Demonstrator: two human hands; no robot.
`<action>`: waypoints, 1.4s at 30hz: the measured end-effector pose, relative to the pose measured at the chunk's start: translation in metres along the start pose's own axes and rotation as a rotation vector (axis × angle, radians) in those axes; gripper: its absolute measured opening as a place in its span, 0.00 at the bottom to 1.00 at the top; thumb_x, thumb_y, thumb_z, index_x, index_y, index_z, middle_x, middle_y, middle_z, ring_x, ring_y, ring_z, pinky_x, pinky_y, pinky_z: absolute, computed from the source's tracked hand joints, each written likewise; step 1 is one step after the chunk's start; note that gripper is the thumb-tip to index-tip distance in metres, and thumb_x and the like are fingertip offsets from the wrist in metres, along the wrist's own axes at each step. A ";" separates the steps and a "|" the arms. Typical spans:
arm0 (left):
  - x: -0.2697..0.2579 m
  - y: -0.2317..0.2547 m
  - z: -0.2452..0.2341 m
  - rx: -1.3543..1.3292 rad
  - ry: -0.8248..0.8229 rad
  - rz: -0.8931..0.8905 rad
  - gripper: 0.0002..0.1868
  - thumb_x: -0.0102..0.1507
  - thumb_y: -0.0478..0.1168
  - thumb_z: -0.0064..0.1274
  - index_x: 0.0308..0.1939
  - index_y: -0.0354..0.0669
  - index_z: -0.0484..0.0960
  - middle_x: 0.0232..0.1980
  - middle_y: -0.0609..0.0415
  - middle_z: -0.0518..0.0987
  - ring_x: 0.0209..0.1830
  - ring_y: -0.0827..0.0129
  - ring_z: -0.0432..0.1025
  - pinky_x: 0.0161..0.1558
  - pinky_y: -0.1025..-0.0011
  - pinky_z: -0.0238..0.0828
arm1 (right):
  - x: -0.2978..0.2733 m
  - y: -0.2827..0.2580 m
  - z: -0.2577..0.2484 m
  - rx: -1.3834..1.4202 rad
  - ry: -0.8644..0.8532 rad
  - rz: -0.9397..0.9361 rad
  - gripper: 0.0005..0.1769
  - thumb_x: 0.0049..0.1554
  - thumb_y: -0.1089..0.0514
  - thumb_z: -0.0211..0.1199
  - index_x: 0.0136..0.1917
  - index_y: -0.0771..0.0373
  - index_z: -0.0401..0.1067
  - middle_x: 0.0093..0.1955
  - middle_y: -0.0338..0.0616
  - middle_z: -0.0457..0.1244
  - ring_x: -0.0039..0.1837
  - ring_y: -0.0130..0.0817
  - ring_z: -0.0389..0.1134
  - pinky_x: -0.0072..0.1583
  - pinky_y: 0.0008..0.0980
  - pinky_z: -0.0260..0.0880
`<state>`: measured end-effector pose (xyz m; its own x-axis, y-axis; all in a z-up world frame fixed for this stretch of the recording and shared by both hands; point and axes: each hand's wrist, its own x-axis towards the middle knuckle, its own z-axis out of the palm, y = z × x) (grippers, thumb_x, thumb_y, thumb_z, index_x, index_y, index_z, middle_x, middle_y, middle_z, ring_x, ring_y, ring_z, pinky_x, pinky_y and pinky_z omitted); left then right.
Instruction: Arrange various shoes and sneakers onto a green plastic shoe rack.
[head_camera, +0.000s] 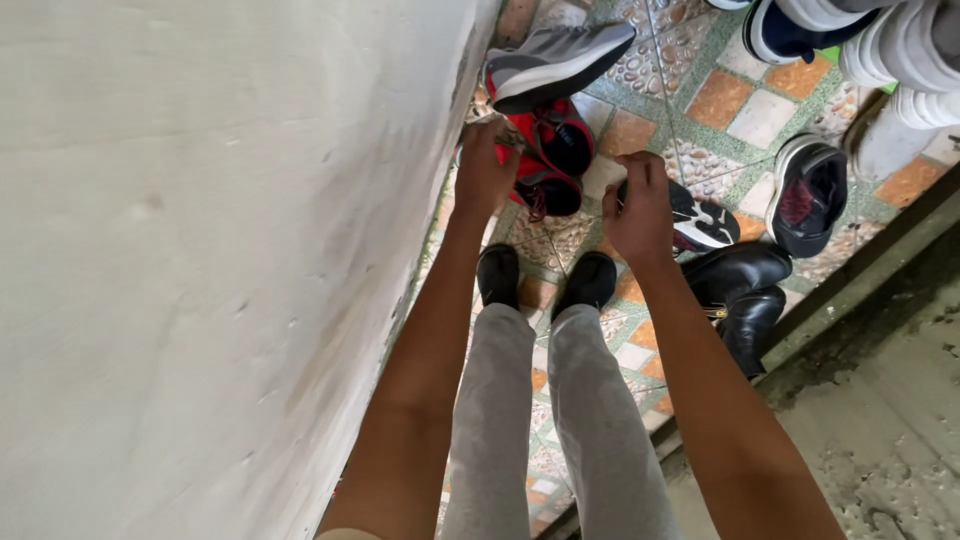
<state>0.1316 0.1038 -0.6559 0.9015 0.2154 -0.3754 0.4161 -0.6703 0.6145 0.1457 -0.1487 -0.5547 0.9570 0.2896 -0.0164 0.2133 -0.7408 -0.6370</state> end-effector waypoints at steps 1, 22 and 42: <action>0.010 -0.002 0.005 -0.005 -0.002 0.000 0.33 0.60 0.43 0.61 0.68 0.43 0.70 0.64 0.38 0.72 0.65 0.44 0.68 0.63 0.55 0.68 | -0.001 0.004 0.004 -0.006 -0.001 0.001 0.23 0.57 0.69 0.64 0.65 0.64 0.66 0.64 0.52 0.57 0.60 0.56 0.68 0.58 0.45 0.72; 0.079 -0.003 0.031 -0.388 0.062 -0.059 0.56 0.46 0.42 0.73 0.72 0.40 0.55 0.65 0.33 0.72 0.63 0.43 0.71 0.61 0.55 0.68 | -0.005 0.054 0.032 0.226 -0.082 0.264 0.21 0.59 0.72 0.59 0.65 0.68 0.65 0.64 0.56 0.55 0.51 0.47 0.71 0.51 0.39 0.77; -0.151 0.117 -0.038 0.065 -0.044 0.151 0.22 0.59 0.39 0.62 0.56 0.44 0.75 0.58 0.29 0.68 0.42 0.35 0.74 0.40 0.44 0.72 | -0.107 -0.015 -0.070 0.137 0.038 0.338 0.21 0.56 0.66 0.63 0.63 0.65 0.68 0.60 0.54 0.59 0.56 0.52 0.68 0.56 0.46 0.70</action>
<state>0.0488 0.0196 -0.5013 0.9466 0.0784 -0.3127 0.2660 -0.7379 0.6203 0.0538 -0.2116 -0.4893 0.9761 0.0173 -0.2165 -0.1423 -0.7020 -0.6978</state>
